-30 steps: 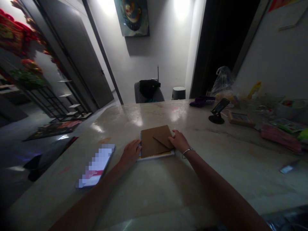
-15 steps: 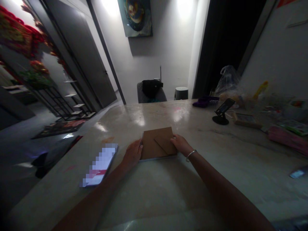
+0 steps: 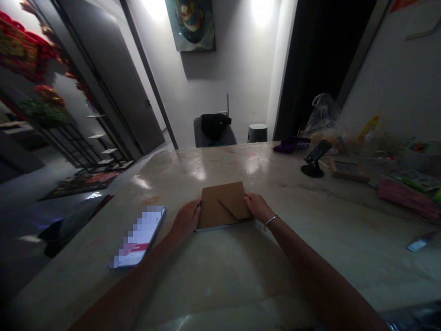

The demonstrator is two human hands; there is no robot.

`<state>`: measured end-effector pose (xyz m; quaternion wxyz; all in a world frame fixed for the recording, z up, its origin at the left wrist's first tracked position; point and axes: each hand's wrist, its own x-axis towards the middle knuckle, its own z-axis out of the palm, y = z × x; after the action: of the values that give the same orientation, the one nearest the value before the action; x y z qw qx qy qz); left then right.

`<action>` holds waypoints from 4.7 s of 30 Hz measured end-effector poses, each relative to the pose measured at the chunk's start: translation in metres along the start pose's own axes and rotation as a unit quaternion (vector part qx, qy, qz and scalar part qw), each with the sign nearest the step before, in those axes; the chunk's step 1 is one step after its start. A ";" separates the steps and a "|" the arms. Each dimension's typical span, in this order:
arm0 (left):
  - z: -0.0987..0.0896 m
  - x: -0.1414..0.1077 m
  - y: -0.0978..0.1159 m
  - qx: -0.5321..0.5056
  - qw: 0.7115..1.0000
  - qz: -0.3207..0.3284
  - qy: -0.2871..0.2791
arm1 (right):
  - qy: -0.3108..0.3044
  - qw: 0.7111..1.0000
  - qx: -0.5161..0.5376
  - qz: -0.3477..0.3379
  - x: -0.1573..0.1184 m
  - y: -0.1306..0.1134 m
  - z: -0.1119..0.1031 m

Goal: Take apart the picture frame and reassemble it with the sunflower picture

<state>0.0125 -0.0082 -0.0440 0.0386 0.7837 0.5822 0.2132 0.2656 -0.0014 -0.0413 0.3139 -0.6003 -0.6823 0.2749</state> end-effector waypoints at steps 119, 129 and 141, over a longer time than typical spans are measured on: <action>-0.015 -0.002 0.011 -0.022 0.998 0.036 -0.037 | -0.037 0.968 -0.174 -0.179 0.002 0.027 -0.006; -0.013 -0.001 0.017 -0.011 0.997 0.039 -0.069 | -0.043 0.950 -0.265 -0.158 0.002 0.021 -0.007; -0.006 0.000 0.010 -0.031 0.999 0.042 -0.016 | -0.004 0.990 -0.050 -0.134 0.003 0.021 -0.009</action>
<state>0.0186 -0.0128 -0.0354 0.0628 0.8093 0.5412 0.2197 0.2857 0.0038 -0.0515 0.3154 -0.5170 -0.7706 0.1982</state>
